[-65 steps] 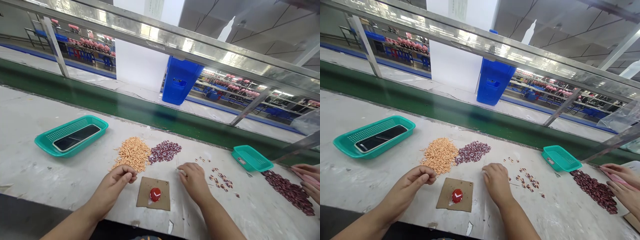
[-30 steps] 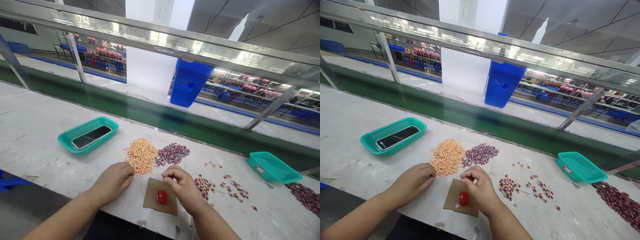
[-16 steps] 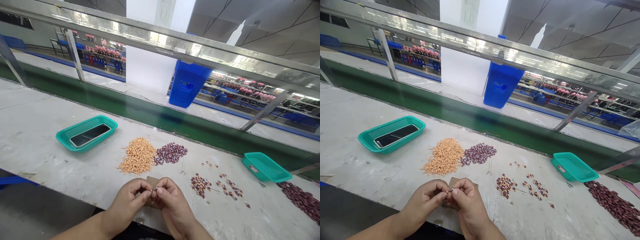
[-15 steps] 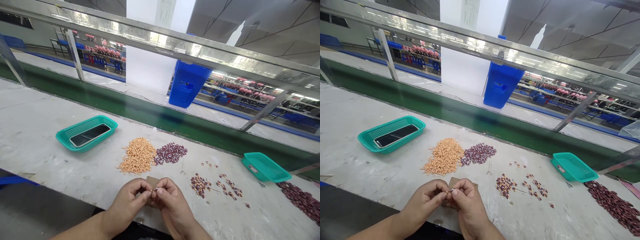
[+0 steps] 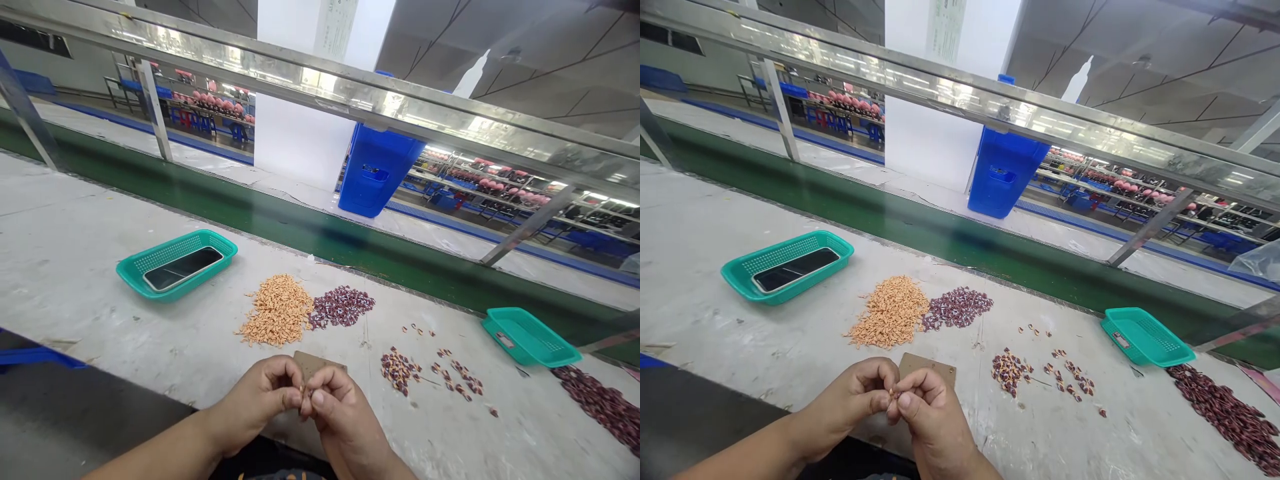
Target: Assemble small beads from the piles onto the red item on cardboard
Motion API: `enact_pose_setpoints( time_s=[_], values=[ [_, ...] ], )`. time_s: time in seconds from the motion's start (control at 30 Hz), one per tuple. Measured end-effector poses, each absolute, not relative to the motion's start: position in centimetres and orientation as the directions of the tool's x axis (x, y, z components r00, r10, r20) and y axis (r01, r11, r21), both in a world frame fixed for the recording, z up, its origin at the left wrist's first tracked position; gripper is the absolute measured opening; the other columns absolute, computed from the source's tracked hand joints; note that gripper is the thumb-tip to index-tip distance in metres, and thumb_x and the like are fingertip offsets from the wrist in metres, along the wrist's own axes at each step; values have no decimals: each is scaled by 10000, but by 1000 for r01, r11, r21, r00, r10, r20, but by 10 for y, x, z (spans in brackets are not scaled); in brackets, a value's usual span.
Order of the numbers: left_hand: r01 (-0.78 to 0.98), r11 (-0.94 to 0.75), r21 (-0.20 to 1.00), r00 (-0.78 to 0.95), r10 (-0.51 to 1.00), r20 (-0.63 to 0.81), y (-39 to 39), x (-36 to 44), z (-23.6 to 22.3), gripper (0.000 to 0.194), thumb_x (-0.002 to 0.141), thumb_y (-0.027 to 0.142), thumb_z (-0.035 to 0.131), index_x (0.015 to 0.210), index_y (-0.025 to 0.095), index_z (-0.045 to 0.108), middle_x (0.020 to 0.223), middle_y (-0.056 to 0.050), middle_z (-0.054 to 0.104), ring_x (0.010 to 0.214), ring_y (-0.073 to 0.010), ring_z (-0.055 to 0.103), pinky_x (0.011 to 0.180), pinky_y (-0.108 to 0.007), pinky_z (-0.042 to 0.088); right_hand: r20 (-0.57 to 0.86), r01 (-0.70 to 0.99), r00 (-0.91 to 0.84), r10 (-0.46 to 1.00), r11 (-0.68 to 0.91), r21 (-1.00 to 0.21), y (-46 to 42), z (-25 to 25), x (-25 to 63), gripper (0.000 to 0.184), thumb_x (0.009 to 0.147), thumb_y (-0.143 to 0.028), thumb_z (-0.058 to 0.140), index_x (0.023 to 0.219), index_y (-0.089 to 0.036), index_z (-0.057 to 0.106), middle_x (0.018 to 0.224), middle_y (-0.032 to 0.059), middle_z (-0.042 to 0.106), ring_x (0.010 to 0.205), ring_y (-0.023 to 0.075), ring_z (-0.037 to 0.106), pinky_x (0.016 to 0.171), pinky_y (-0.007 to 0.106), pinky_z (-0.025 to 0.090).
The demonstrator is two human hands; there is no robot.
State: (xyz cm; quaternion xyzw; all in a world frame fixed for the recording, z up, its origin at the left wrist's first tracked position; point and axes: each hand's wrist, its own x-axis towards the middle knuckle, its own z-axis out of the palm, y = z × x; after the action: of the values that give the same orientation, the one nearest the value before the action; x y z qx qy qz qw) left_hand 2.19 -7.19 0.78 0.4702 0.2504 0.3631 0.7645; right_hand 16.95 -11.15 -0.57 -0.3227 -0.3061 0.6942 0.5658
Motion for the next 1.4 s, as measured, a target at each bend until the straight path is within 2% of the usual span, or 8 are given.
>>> enact_pose_setpoints(
  time_s=[0.13, 0.27, 0.4, 0.53, 0.73, 0.87, 1.0, 1.4],
  values=[
    [-317, 313, 895, 610, 790, -60, -72, 23, 4, 275, 664, 370, 762, 675, 175, 569, 620, 17, 608, 636, -142, 516, 651, -259, 383, -73, -470, -158, 985, -140, -871, -111, -2, 188, 240, 689, -381, 774, 764, -207, 627, 694, 21, 694, 662, 158, 604, 683, 298, 450],
    [-263, 297, 918, 513, 849, -128, -73, 22, 1, 250, 664, 359, 741, 678, 172, 575, 595, 43, 544, 592, -122, 462, 616, -241, 350, 3, 27, 27, 1000, 2, -1000, -104, 0, 214, 145, 788, -354, 666, 784, -217, 617, 802, 43, 696, 762, 195, 610, 729, 329, 447],
    [-234, 326, 916, 474, 861, -184, -75, 23, -1, 219, 678, 348, 709, 685, 178, 572, 598, 40, 551, 591, -128, 467, 622, -253, 355, 201, 549, -53, 978, 196, -812, -101, -9, 223, 93, 799, -192, 582, 729, -226, 633, 859, 56, 660, 876, 237, 569, 811, 383, 421],
    [-225, 325, 919, 478, 858, -186, -77, 24, -3, 224, 694, 363, 703, 699, 177, 578, 594, 34, 564, 595, -132, 468, 625, -259, 356, 226, 695, -111, 968, 238, -678, -101, -15, 218, 167, 770, -98, 539, 727, -231, 630, 910, 62, 632, 920, 246, 539, 824, 401, 407],
    [-238, 361, 902, 497, 843, -206, -79, 27, -7, 260, 689, 387, 724, 710, 171, 581, 598, 32, 571, 598, -131, 474, 628, -259, 351, 217, 686, -111, 970, 233, -689, -101, -13, 214, 150, 768, -104, 562, 703, -225, 623, 861, 46, 613, 881, 236, 529, 807, 392, 390],
    [-242, 387, 890, 518, 827, -219, -81, 31, -7, 288, 671, 407, 744, 700, 167, 589, 608, 33, 572, 606, -133, 491, 633, -258, 357, 237, 429, -37, 971, 230, -874, -104, -12, 206, 79, 785, -226, 602, 708, -223, 619, 834, 44, 585, 846, 220, 550, 769, 349, 423],
    [-246, 390, 888, 528, 821, -214, -81, 32, -8, 297, 675, 413, 750, 707, 162, 594, 612, 27, 587, 614, -136, 505, 640, -258, 362, 239, 223, 10, 971, 230, -947, -108, -9, 195, 122, 791, -322, 630, 714, -227, 625, 811, 28, 556, 806, 200, 556, 726, 312, 439],
    [-270, 389, 881, 539, 819, -197, -82, 30, -9, 304, 691, 414, 747, 709, 157, 586, 613, 24, 601, 619, -129, 499, 632, -251, 367, 215, 229, 40, 976, 201, -952, -108, -11, 188, 120, 770, -293, 645, 678, -220, 623, 770, 11, 542, 776, 190, 536, 720, 302, 419]
  ],
)
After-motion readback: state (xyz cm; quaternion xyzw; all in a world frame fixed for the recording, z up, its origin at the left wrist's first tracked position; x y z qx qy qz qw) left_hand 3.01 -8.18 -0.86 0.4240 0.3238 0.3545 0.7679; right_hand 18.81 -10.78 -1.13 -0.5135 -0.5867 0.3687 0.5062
